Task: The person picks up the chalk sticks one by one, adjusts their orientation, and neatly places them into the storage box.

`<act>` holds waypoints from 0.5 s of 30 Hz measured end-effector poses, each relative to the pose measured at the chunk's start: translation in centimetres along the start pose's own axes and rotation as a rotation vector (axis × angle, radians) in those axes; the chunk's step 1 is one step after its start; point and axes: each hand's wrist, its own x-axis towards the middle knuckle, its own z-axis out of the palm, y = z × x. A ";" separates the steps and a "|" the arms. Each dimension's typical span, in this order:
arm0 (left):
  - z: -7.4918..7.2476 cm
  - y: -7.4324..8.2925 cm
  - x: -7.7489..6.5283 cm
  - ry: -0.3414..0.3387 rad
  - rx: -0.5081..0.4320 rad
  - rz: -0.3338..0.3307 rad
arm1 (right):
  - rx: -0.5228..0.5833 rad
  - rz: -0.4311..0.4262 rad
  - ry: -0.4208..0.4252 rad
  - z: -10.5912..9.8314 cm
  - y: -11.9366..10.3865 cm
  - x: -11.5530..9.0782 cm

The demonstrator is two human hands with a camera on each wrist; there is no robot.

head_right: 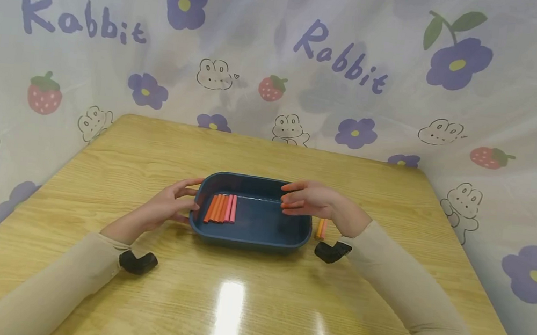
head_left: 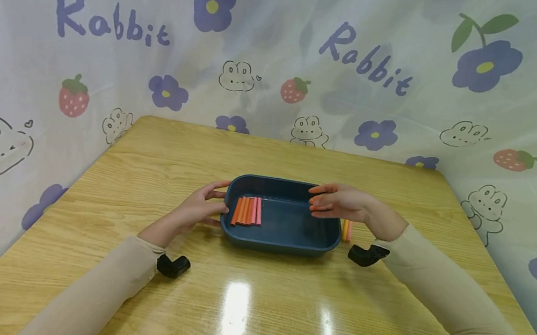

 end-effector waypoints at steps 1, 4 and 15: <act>0.0 0.0 0.0 0.000 0.001 0.001 | 0.000 -0.004 0.009 -0.2 0.1 -0.2; 0.0 0.0 0.0 0.002 0.003 0.004 | 0.013 -0.010 0.026 -0.8 0.5 -0.9; 0.0 -0.2 0.0 0.003 -0.003 0.010 | 0.092 -0.087 0.065 -2.6 2.2 -3.7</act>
